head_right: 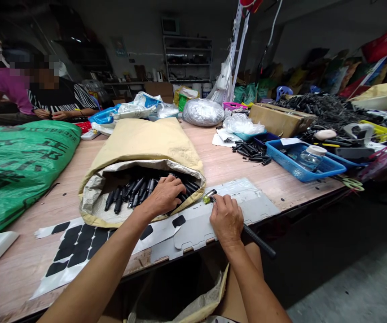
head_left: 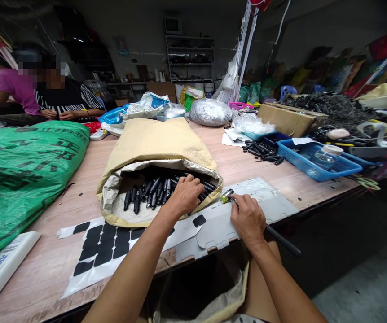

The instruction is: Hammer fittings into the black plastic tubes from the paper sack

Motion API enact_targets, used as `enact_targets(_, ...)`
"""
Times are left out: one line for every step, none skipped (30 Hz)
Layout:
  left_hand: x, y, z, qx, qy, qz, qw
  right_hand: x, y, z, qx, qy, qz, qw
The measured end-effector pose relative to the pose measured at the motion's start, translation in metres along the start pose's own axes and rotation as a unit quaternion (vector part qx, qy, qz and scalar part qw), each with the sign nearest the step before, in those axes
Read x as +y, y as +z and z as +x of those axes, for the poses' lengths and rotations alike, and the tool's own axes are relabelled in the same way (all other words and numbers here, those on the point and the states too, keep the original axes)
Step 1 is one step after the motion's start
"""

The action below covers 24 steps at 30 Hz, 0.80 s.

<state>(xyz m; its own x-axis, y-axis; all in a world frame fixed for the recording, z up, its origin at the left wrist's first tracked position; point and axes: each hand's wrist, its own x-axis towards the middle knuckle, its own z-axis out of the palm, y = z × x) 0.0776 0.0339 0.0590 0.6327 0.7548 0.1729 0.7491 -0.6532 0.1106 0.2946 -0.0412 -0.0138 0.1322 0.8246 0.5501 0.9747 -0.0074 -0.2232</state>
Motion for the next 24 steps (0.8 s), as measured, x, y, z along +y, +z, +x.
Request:
enact_targets(0.0,0.001,0.0,0.001,0.0,0.0,1.0,0.0,0.0,0.0,-0.001,0.0,0.0,1.0)
enact_targets(0.0,0.002,0.001,0.001,0.0,0.003,1.0,0.0,0.0,0.0,-0.001,0.0,-0.001,1.0)
enact_targets(0.0,0.002,0.001,0.002,0.0,0.008,1.0,0.0,0.0,0.0,-0.002,0.001,-0.001,1.0)
enact_targets(-0.001,0.001,0.002,0.002,0.0,0.015,1.0,0.0,0.0,0.0,-0.003,0.002,-0.002,1.0)
enact_targets(-0.001,-0.001,0.001,0.004,-0.003,0.021,1.0,-0.001,0.0,0.0,-0.003,0.002,-0.003,1.0)
enact_targets(-0.002,-0.003,0.0,0.007,-0.008,0.026,1.0,-0.001,0.0,0.0,-0.003,0.003,-0.003,1.0)
enact_targets(-0.003,-0.006,-0.002,0.015,-0.019,0.026,0.999,-0.001,0.0,0.0,-0.003,0.003,-0.003,1.0)
enact_targets(-0.003,-0.01,-0.006,0.025,-0.034,0.02,0.999,-0.001,0.0,0.0,-0.002,0.002,-0.003,1.0)
enact_targets(-0.003,-0.014,-0.012,0.039,-0.052,0.008,0.998,-0.001,0.001,0.0,-0.002,0.002,-0.003,1.0)
enact_targets(-0.003,-0.018,-0.02,0.052,-0.07,-0.01,0.996,0.0,0.001,0.0,-0.002,0.001,-0.002,1.0)
enact_targets(-0.002,-0.02,-0.03,0.064,-0.087,-0.031,0.994,0.0,0.001,0.0,-0.001,0.001,-0.002,1.0)
enact_targets(0.0,-0.022,-0.041,0.074,-0.1,-0.057,0.991,0.001,0.002,0.0,-0.001,0.0,-0.002,1.0)
enact_targets(0.002,-0.022,-0.052,0.082,-0.111,-0.084,0.987,0.001,0.002,0.0,-0.001,-0.001,-0.001,1.0)
enact_targets(0.006,-0.02,-0.065,0.088,-0.12,-0.112,0.983,0.002,0.003,0.0,-0.001,-0.001,0.0,1.0)
enact_targets(0.009,-0.016,-0.077,0.094,-0.13,-0.138,0.977,0.002,0.003,0.0,-0.001,-0.002,0.0,1.0)
enact_targets(0.013,-0.011,-0.088,0.098,-0.14,-0.161,0.972,0.002,0.003,-0.001,-0.002,-0.003,0.0,1.0)
enact_targets(0.017,-0.005,-0.098,0.101,-0.151,-0.18,0.967,0.002,0.003,-0.001,-0.002,-0.003,-0.001,1.0)
enact_targets(0.02,0.002,-0.107,0.103,-0.162,-0.195,0.962,0.002,0.003,-0.001,-0.001,-0.003,-0.002,1.0)
enact_targets(0.023,0.009,-0.114,0.106,-0.171,-0.207,0.957,0.002,0.003,-0.001,0.0,-0.002,-0.004,1.0)
enact_targets(0.026,0.016,-0.119,0.109,-0.181,-0.216,0.953,0.002,0.002,-0.001,0.0,-0.002,-0.005,1.0)
enact_targets(0.027,0.021,-0.122,0.113,-0.189,-0.223,0.95,0.001,0.002,-0.001,0.002,-0.001,-0.006,1.0)
enact_targets(0.028,0.026,-0.124,0.118,-0.196,-0.227,0.947,0.002,0.002,-0.001,0.003,-0.002,-0.005,1.0)
enact_targets(0.027,0.029,-0.125,0.121,-0.202,-0.231,0.944,0.002,0.002,-0.001,0.003,-0.002,-0.003,1.0)
enact_targets(0.027,0.032,-0.125,0.122,-0.206,-0.236,0.942,0.003,0.002,-0.001,0.001,-0.002,0.001,1.0)
